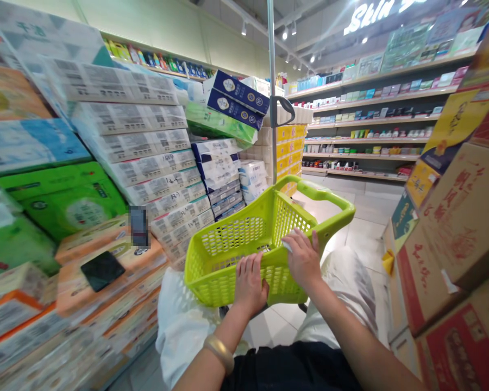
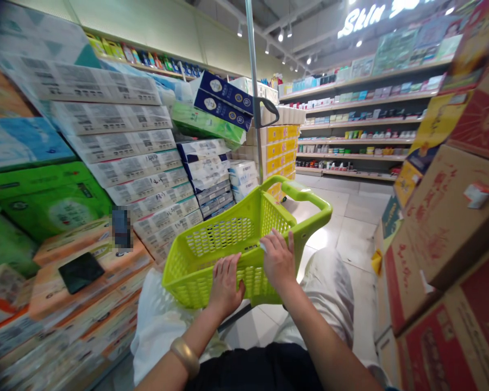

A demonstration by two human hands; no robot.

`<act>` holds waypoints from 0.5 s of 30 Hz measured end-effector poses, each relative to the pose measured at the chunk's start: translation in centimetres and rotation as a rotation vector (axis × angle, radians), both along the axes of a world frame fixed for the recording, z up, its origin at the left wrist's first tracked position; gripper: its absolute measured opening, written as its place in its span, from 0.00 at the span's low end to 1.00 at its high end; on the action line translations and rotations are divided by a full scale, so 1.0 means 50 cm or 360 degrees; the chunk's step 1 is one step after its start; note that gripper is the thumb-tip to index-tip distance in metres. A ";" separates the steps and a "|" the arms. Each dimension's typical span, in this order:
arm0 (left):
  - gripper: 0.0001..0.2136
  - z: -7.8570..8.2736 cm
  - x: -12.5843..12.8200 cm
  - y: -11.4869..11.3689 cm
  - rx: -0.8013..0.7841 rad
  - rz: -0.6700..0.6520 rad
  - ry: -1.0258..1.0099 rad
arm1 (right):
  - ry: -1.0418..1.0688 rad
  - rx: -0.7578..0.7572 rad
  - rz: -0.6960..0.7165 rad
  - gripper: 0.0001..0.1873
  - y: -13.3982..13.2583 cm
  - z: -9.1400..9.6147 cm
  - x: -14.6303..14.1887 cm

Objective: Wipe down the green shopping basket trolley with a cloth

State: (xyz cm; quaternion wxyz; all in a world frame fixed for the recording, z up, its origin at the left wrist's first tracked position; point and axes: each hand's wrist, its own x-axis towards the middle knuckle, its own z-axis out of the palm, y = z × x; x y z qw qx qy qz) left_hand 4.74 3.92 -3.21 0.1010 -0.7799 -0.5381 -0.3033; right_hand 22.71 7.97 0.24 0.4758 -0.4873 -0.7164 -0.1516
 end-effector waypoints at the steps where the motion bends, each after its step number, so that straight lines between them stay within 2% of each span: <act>1: 0.33 0.000 -0.001 0.000 -0.0002 -0.0010 0.0001 | -0.0040 -0.0023 0.0048 0.18 -0.004 -0.003 -0.010; 3: 0.33 0.002 -0.006 0.001 -0.0016 -0.0041 0.0007 | -0.0092 -0.0042 0.0076 0.18 -0.005 -0.003 -0.014; 5: 0.33 0.005 -0.010 0.002 -0.0040 -0.0064 0.0007 | -0.0106 -0.0022 0.0007 0.17 0.003 0.010 0.008; 11: 0.32 0.009 -0.010 0.008 -0.0109 -0.0072 -0.0026 | -0.0089 0.0117 -0.0360 0.11 0.054 0.077 0.160; 15: 0.32 0.008 -0.007 0.013 -0.0114 -0.0099 -0.0004 | -0.0107 0.0120 -0.0436 0.12 0.083 0.095 0.218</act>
